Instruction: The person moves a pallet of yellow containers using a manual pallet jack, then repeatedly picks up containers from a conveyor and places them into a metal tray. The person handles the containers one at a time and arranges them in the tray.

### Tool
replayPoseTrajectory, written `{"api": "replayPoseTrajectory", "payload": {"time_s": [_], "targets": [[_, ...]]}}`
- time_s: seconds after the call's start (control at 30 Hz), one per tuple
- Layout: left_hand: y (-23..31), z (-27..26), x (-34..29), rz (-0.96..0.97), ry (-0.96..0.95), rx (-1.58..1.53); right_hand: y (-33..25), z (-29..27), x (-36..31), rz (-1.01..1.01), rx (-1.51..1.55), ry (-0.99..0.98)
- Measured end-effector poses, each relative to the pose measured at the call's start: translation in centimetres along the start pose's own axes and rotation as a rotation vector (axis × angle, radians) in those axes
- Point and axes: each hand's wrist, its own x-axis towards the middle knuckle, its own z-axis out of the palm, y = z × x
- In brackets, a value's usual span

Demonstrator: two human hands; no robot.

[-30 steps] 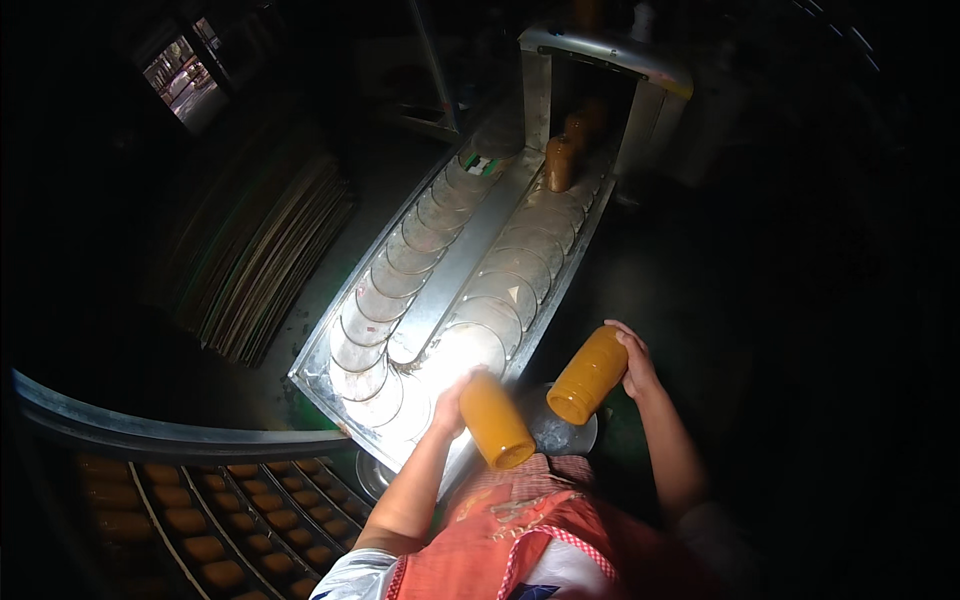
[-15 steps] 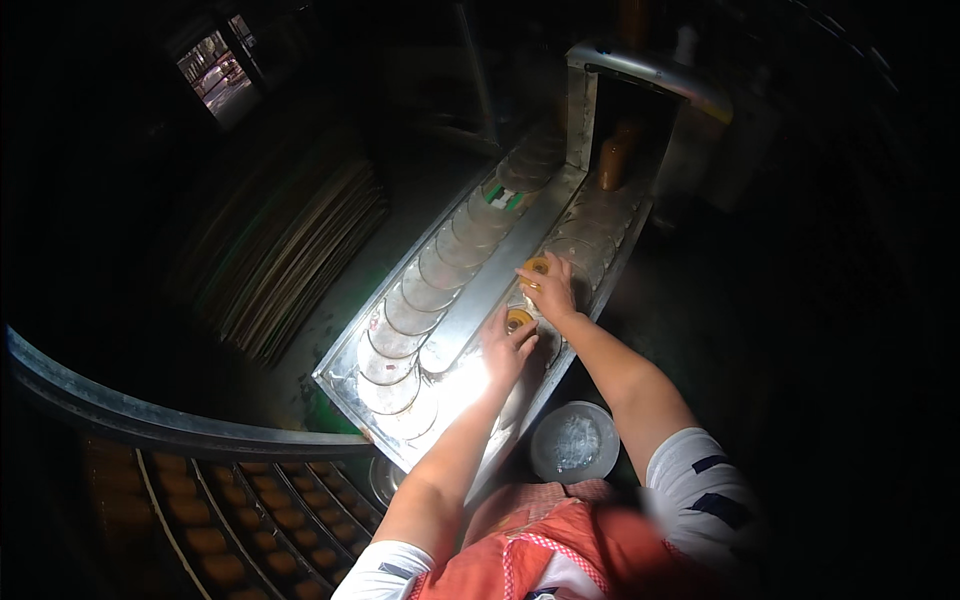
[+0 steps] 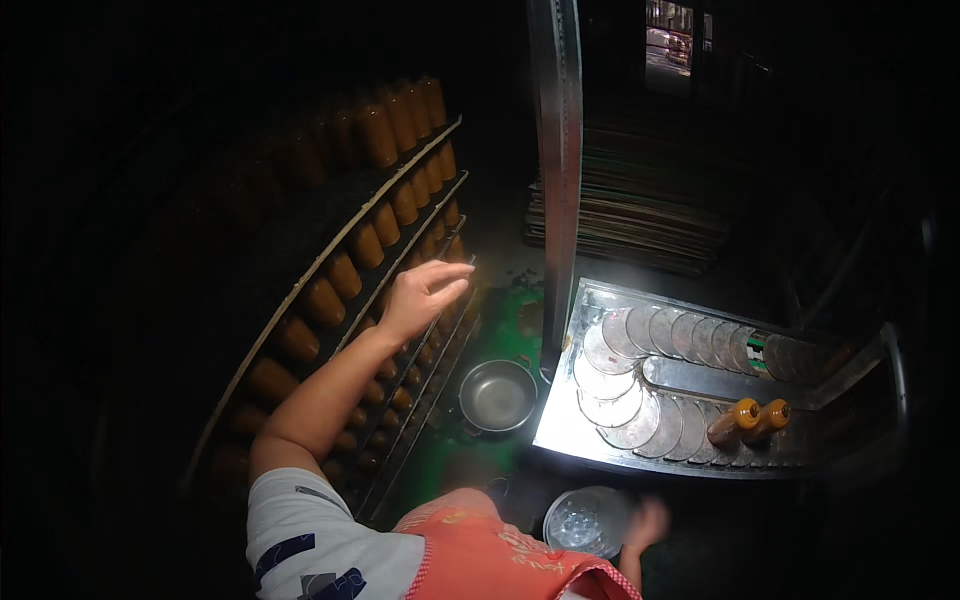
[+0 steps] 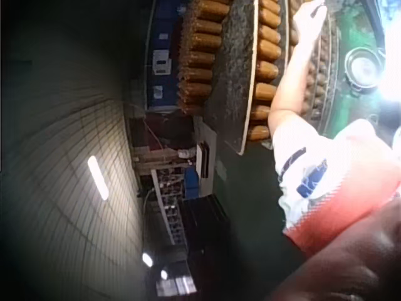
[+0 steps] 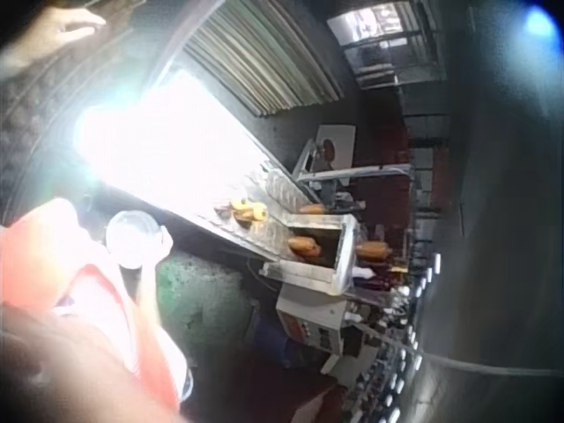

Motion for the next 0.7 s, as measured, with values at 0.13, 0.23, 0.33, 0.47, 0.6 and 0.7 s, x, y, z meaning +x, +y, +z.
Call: {"api": "replayPoseTrajectory", "payload": {"time_s": [0.13,0.23,0.33,0.47,0.6,0.7], "targets": [[2.7,-15.3,7.0,-0.048,0.404,0.382,-9.6,4.3,4.8,0.202,0.302,-0.322],[2.0,-23.5,12.0,-0.127,0.555,0.658,-19.3,9.2,14.0,0.053,0.534,-0.518],[0.9,-28.9,16.8,-0.131,0.582,0.726,-32.4,13.7,21.0,-0.410,0.610,-0.659],[-4.0,-40.7,17.1,-0.237,0.520,0.951,-57.2,24.2,17.5,-0.785,0.437,-0.741],[-23.4,-47.2,18.4,-0.310,0.535,0.789,-75.0,41.7,13.5,-1.008,0.228,-0.756],[-28.2,-45.3,19.4,-0.414,0.454,0.628,-80.8,52.6,14.9,-1.137,-0.065,-0.585]]}}
